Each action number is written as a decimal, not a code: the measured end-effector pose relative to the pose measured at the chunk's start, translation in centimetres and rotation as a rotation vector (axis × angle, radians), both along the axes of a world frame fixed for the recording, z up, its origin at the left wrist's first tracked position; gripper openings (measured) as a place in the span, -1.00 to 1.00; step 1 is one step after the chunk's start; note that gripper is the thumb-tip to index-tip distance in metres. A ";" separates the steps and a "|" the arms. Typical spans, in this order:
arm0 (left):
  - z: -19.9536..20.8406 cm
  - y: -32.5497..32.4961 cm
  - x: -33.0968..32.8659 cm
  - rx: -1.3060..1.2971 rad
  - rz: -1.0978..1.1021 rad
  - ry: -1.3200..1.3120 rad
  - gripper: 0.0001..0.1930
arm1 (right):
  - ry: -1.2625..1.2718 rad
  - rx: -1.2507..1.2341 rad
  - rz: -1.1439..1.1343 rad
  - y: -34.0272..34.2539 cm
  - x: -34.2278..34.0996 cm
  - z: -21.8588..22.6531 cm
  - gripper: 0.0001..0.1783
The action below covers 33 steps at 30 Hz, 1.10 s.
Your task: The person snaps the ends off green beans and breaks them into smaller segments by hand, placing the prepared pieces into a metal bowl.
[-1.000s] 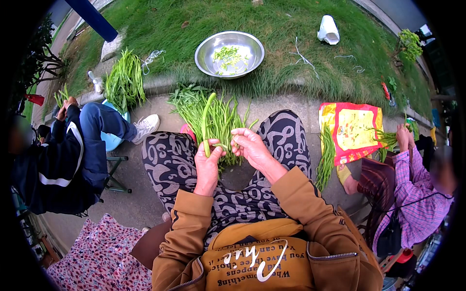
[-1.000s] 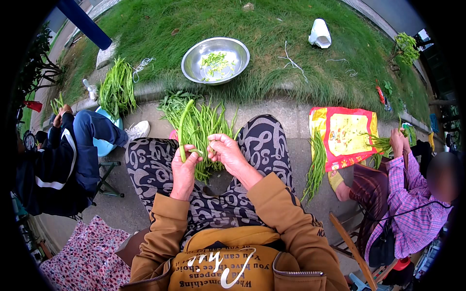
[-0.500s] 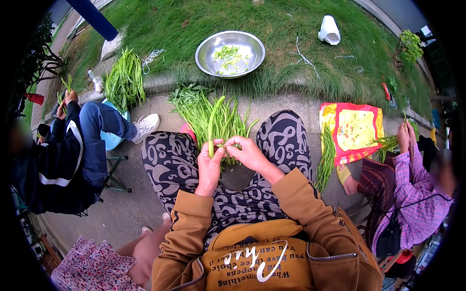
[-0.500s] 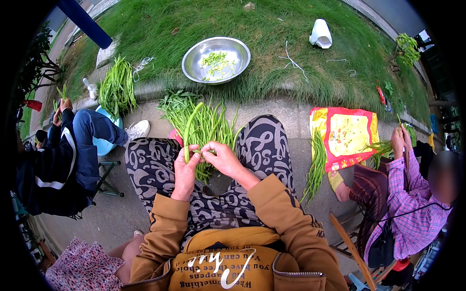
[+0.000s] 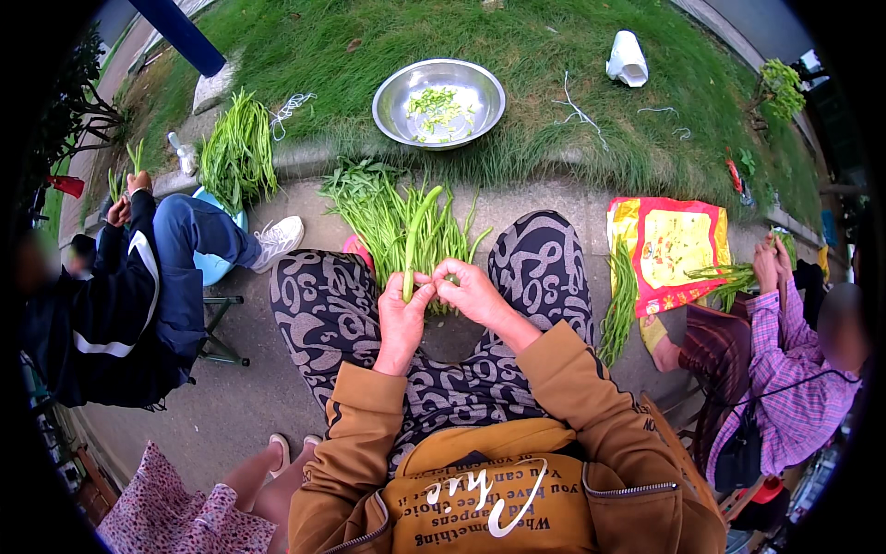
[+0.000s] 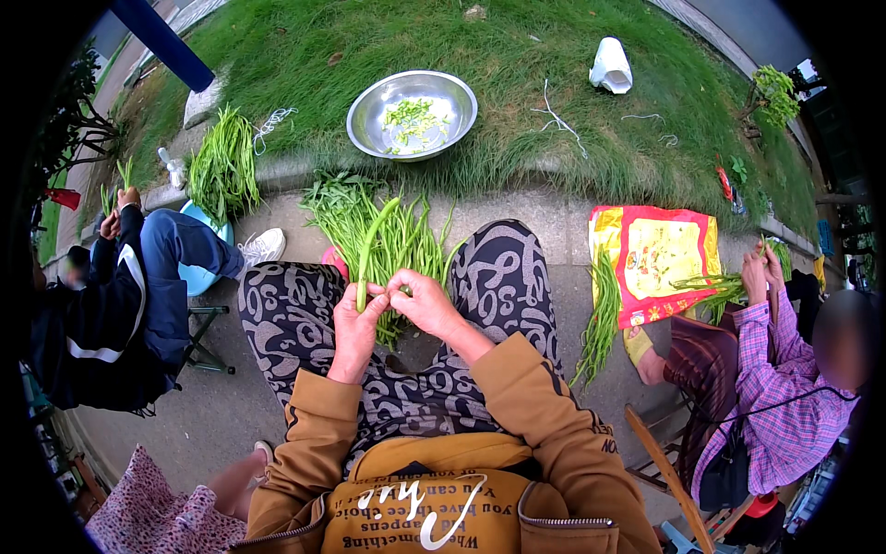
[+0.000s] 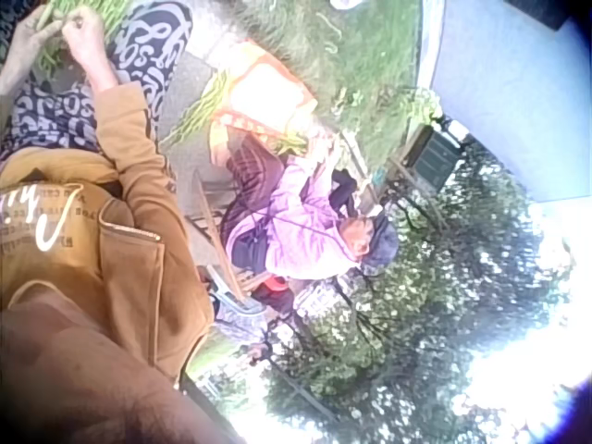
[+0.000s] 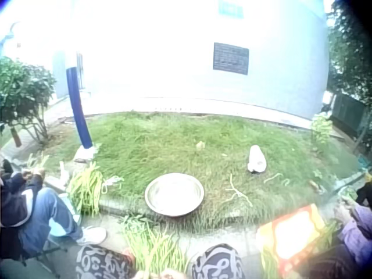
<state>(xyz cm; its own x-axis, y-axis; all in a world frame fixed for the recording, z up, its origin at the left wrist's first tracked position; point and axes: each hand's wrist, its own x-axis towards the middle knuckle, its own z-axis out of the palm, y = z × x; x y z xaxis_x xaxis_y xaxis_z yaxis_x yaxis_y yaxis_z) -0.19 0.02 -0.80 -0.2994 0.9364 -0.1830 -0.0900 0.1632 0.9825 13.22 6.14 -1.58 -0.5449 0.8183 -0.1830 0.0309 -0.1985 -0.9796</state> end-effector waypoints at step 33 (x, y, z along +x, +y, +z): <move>-0.4 0.1 -0.3 0.063 0.038 0.102 -0.81 | -0.104 0.297 -0.060 0.2 -0.2 -0.2 -0.90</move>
<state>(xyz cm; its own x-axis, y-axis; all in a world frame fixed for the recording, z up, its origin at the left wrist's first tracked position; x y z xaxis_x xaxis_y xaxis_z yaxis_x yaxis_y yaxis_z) -0.51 0.14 -1.23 -0.3492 0.9326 -0.0910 0.0062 0.0994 0.9950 13.05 6.32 -1.78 -0.4846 0.8746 0.0164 0.1308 0.0910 -0.9872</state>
